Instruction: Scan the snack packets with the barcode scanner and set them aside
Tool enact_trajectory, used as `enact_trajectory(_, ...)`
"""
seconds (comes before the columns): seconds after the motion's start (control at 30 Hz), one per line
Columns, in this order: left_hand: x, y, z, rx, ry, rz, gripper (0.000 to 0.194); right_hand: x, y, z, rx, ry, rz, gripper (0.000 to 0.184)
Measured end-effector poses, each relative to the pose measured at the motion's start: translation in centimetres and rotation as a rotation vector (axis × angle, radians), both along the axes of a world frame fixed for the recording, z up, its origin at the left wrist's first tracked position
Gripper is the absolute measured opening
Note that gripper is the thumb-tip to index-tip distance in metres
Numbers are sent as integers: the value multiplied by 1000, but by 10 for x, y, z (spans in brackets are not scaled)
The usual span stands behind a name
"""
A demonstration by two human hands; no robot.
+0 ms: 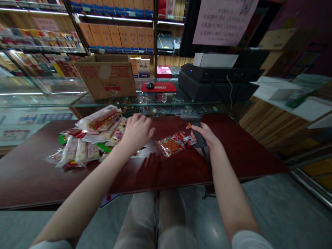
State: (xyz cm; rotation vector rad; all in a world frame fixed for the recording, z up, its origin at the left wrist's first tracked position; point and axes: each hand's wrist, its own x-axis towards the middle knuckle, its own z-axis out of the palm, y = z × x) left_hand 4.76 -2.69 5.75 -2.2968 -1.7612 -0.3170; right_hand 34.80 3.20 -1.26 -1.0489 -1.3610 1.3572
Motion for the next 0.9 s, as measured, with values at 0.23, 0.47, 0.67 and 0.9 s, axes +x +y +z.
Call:
enact_trajectory(0.23,51,38,-82,-365,-63,-140,42,16,2,0,-56,-34,-5,44)
enact_trajectory(0.47,39,61,-107,-337,-219,-170,27,23,1,1,-29,-33,12,41)
enact_trajectory(0.67,31,61,-107,-377,-467,-51,27,20,-2,5,-21,3,-9,44)
enact_trajectory(0.9,15,70,-96,-425,-1206,34,9,16,0,-1,-28,13,38,39)
